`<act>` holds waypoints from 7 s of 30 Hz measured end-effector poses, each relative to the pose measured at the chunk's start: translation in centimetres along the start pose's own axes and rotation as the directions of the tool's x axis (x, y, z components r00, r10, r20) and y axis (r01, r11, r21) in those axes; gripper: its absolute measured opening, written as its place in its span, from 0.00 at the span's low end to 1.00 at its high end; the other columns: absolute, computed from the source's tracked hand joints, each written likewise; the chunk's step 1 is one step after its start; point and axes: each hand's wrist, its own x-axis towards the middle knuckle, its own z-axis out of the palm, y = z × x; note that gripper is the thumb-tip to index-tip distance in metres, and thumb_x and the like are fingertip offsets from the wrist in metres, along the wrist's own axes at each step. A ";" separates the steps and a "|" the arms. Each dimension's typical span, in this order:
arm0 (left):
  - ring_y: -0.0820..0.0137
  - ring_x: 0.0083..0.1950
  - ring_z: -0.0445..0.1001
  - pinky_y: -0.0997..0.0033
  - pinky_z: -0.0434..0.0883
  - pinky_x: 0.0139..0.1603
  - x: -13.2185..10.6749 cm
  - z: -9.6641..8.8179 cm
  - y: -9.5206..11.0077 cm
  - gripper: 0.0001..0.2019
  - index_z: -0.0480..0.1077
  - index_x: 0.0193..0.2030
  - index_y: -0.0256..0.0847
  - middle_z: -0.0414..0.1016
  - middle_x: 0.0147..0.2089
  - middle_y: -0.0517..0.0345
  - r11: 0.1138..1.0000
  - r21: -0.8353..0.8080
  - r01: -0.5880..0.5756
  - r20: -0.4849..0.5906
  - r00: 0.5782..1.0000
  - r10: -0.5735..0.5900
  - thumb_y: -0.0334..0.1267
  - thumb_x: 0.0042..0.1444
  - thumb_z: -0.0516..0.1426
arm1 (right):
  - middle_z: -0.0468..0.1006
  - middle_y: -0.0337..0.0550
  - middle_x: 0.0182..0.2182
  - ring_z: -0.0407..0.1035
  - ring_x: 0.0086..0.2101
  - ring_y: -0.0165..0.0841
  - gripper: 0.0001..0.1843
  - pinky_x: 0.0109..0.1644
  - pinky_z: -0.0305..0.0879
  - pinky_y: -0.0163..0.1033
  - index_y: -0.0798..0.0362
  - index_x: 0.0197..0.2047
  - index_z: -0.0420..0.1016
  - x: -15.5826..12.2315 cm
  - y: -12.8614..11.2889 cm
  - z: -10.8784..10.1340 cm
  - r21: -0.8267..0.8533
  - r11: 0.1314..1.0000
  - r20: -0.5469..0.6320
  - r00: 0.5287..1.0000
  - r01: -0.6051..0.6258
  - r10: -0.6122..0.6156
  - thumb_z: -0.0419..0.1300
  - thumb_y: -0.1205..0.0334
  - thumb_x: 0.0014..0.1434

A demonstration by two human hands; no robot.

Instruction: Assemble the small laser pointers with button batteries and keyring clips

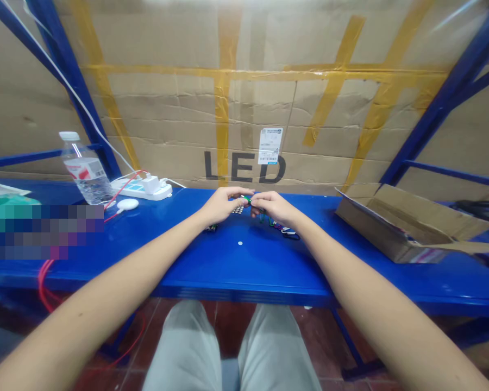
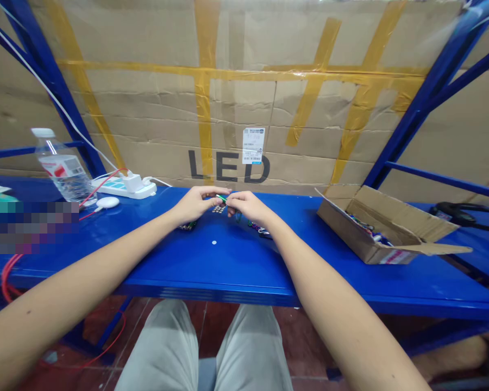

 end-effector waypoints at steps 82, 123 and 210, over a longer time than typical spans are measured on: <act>0.48 0.63 0.70 0.51 0.68 0.60 0.2 -1.2 -0.7 0.40 0.68 0.61 0.33 0.74 0.59 0.34 0.625 -0.732 0.271 0.084 0.946 -0.312 0.67 0.62 0.41 | 0.74 0.40 0.23 0.66 0.28 0.32 0.14 0.35 0.60 0.37 0.58 0.36 0.80 -0.1 -0.7 0.5 -0.364 0.930 -0.126 0.988 0.037 -0.089 0.54 0.61 0.56; 0.55 0.54 0.75 0.57 0.71 0.52 0.3 -0.7 -1.0 0.32 0.73 0.50 0.36 0.78 0.52 0.40 0.805 -0.552 0.218 -0.008 0.964 -0.267 0.65 0.57 0.53 | 0.76 0.40 0.27 0.66 0.31 0.32 0.11 0.38 0.60 0.37 0.56 0.32 0.77 0.1 -0.6 -0.1 -0.388 0.919 -0.207 0.965 0.069 -0.160 0.55 0.61 0.55; 0.64 0.39 0.78 0.68 0.71 0.44 1.7 -7.6 -3.8 0.06 0.80 0.32 0.45 0.82 0.36 0.56 0.905 0.417 0.080 0.276 0.938 -0.210 0.35 0.47 0.61 | 0.81 0.52 0.44 0.73 0.45 0.43 0.26 0.53 0.67 0.48 0.54 0.47 0.80 3.4 4.2 -5.1 -0.679 0.733 -0.144 0.987 -0.049 -0.068 0.54 0.82 0.49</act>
